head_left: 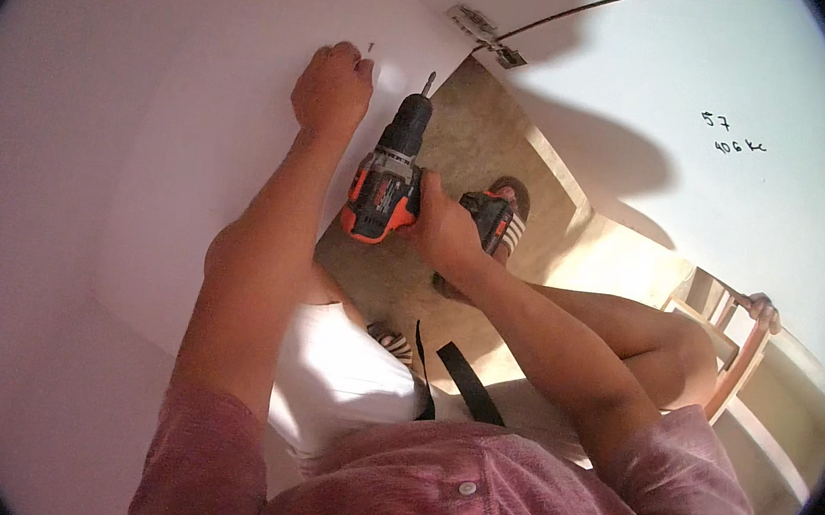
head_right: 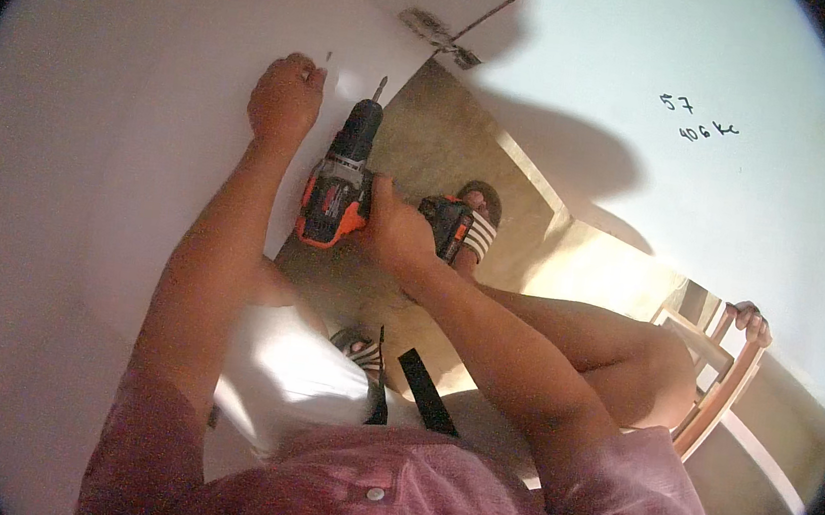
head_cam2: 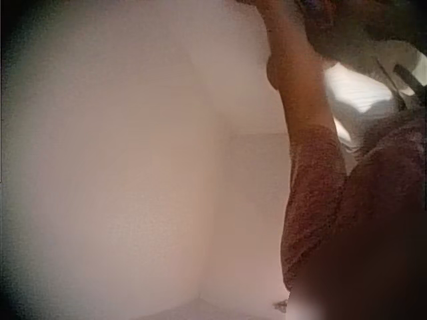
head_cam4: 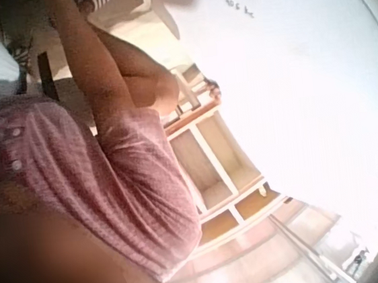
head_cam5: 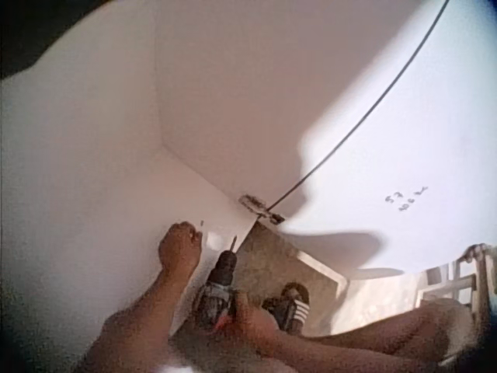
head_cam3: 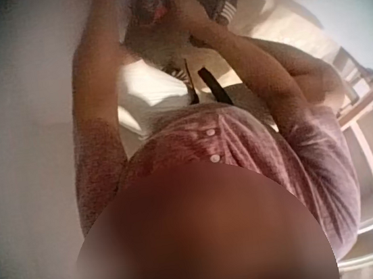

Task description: The person installs hinges on a white cabinet door using a cordless drill. They position the door, align the hinges, and drive screws into the cabinet frame while another person holds the door steady.

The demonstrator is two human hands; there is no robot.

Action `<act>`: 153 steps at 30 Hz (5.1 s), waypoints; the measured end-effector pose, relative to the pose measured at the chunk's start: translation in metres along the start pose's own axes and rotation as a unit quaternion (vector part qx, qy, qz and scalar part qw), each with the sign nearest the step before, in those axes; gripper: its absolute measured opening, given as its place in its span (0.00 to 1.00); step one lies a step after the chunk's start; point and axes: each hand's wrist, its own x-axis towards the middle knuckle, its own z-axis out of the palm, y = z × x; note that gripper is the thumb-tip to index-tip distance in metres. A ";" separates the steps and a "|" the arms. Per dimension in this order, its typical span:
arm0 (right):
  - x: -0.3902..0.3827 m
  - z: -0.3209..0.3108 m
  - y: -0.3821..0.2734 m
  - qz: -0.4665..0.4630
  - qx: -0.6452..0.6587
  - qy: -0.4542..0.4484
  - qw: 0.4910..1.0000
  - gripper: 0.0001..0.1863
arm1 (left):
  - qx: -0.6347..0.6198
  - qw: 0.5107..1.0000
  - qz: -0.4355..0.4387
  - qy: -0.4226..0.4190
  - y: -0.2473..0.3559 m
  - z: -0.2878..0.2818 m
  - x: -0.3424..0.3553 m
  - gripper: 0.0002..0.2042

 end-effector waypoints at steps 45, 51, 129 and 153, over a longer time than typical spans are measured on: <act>0.013 -0.020 0.006 -0.136 -0.131 -0.006 0.982 0.37 | -0.494 0.817 -0.106 -0.278 0.003 -0.013 0.023 0.09; 0.012 -0.020 0.005 -0.142 -0.139 -0.030 0.980 0.34 | -0.436 0.849 -0.071 -0.289 -0.002 -0.016 0.028 0.09; 0.057 -0.030 0.033 0.009 -0.108 0.053 0.993 0.38 | -0.520 0.809 -0.110 -0.250 0.081 0.078 0.065 0.04; 0.062 -0.027 0.022 0.014 -0.151 0.048 0.987 0.40 | -0.515 0.789 -0.083 -0.325 0.076 0.076 0.072 0.03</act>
